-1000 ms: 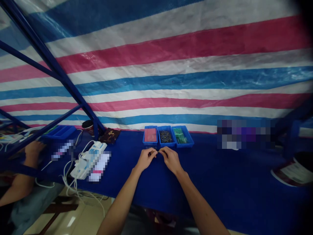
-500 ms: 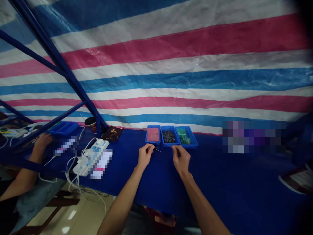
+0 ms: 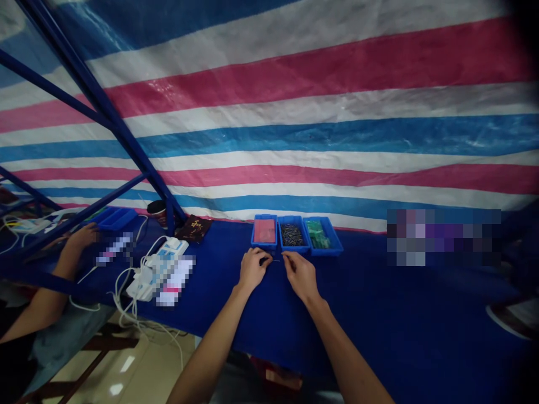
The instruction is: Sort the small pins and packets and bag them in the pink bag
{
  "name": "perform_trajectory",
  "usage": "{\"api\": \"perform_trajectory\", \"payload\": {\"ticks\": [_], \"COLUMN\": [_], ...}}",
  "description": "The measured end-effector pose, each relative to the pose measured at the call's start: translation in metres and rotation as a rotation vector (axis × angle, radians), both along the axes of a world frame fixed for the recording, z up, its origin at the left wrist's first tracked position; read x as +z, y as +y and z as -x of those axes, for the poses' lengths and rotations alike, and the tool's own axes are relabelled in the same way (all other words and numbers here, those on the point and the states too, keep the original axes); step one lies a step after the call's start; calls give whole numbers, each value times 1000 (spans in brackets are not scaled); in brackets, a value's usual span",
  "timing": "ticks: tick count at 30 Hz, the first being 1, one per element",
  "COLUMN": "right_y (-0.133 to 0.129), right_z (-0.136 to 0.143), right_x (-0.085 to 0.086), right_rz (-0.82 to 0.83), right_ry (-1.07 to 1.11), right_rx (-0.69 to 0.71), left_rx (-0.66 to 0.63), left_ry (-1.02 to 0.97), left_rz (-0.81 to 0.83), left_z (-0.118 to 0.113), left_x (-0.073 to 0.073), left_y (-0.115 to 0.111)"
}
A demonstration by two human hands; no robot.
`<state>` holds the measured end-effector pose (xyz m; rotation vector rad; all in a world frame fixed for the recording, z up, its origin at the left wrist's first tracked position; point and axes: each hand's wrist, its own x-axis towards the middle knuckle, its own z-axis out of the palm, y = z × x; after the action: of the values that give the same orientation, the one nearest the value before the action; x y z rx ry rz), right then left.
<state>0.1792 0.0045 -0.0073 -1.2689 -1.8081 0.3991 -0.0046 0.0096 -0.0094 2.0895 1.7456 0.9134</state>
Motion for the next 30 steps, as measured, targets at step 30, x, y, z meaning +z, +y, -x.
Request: {"api": "perform_trajectory", "payload": {"ticks": [30], "right_y": [-2], "right_z": [2], "right_x": [3], "right_rz": [32], "right_ry": [31], "right_rx": [177], "left_rx": [-223], "left_ry": [-318], "left_rz": [-88], "left_z": [-2], "left_x": [7], "left_y": [-8]}}
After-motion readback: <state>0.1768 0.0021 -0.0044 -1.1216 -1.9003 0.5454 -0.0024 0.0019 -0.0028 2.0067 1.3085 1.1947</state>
